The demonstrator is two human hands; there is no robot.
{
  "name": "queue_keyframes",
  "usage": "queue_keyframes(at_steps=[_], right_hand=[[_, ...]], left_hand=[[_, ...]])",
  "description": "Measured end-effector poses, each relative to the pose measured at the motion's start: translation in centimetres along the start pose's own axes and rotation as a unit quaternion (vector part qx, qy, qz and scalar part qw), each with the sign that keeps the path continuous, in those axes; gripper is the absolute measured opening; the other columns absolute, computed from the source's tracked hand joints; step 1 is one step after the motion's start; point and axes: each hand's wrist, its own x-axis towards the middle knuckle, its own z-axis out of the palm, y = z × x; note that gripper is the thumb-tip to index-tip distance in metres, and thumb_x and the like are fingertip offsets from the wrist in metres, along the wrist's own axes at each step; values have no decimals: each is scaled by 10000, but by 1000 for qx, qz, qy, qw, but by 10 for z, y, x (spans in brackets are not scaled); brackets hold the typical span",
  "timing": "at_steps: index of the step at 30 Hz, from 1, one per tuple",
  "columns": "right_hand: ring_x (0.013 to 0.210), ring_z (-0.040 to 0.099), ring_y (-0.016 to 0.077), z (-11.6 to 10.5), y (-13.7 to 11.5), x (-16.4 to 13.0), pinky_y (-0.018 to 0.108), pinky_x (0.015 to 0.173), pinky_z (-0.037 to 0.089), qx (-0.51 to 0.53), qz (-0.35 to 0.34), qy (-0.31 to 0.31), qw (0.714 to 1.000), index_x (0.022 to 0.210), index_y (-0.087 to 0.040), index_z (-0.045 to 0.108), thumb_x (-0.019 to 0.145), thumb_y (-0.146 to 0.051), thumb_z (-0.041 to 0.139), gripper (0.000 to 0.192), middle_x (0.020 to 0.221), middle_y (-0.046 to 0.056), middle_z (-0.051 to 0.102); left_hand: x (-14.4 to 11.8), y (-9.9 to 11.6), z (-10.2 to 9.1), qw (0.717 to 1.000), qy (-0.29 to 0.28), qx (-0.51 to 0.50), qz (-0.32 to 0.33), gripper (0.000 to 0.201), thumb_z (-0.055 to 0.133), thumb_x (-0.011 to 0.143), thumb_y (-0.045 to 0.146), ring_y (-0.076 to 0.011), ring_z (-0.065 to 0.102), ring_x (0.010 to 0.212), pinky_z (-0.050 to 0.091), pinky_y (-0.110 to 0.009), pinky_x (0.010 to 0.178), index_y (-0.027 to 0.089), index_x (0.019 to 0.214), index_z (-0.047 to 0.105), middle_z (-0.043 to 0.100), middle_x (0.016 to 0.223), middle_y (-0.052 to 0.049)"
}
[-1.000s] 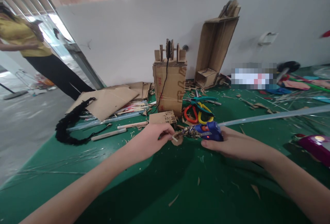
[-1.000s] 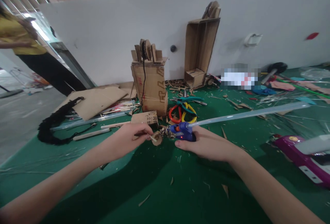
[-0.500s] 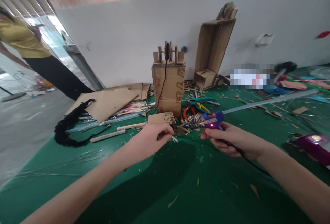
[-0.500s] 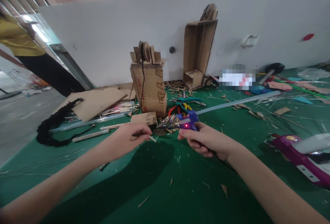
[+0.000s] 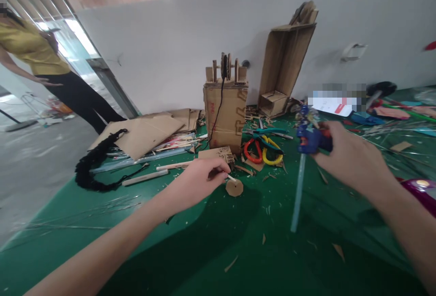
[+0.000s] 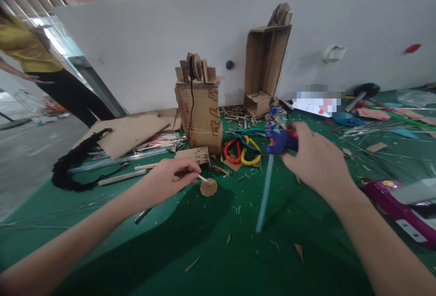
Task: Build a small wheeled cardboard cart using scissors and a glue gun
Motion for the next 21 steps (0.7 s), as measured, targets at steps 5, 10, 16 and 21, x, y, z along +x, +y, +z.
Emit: queue_keyframes(at_steps=[5,10,16,21], right_hand=[[854,569,426,4,51,18,438,626,382,-108,36,-17,993,1164,-163,413,782,-485,478,504,947,215,601],[655,590,341,15,67,20,423,590,388,-126,65,-110,984,945,-160,488,805,-457,452,330,641,141,564],[836,595,413,5,20,-3,492,681,425,-258,-7,-6,966,926,-74,550,866,-370,365,354,873,267,593],[1096,542,296,19,-60,-40,452,889,442,-36,-327,-110,938,1252,-176,482,890,-384,426,421,1216,136,573]], left_hand=[[0,1,0,1000,8,-9,0,201,422,861,297,-145,609,727,445,-263,610,209,886,601,655,835,-23],[0,1,0,1000,10,-15,-2,195,431,861,298,-145,609,728,453,-266,613,216,899,603,655,843,-18],[0,0,0,999,31,-26,5,179,450,862,299,-135,600,717,465,-271,635,205,899,597,658,827,-21],[1,1,-2,993,78,-84,8,150,479,859,286,-127,612,724,494,-266,653,187,899,585,646,818,-18]])
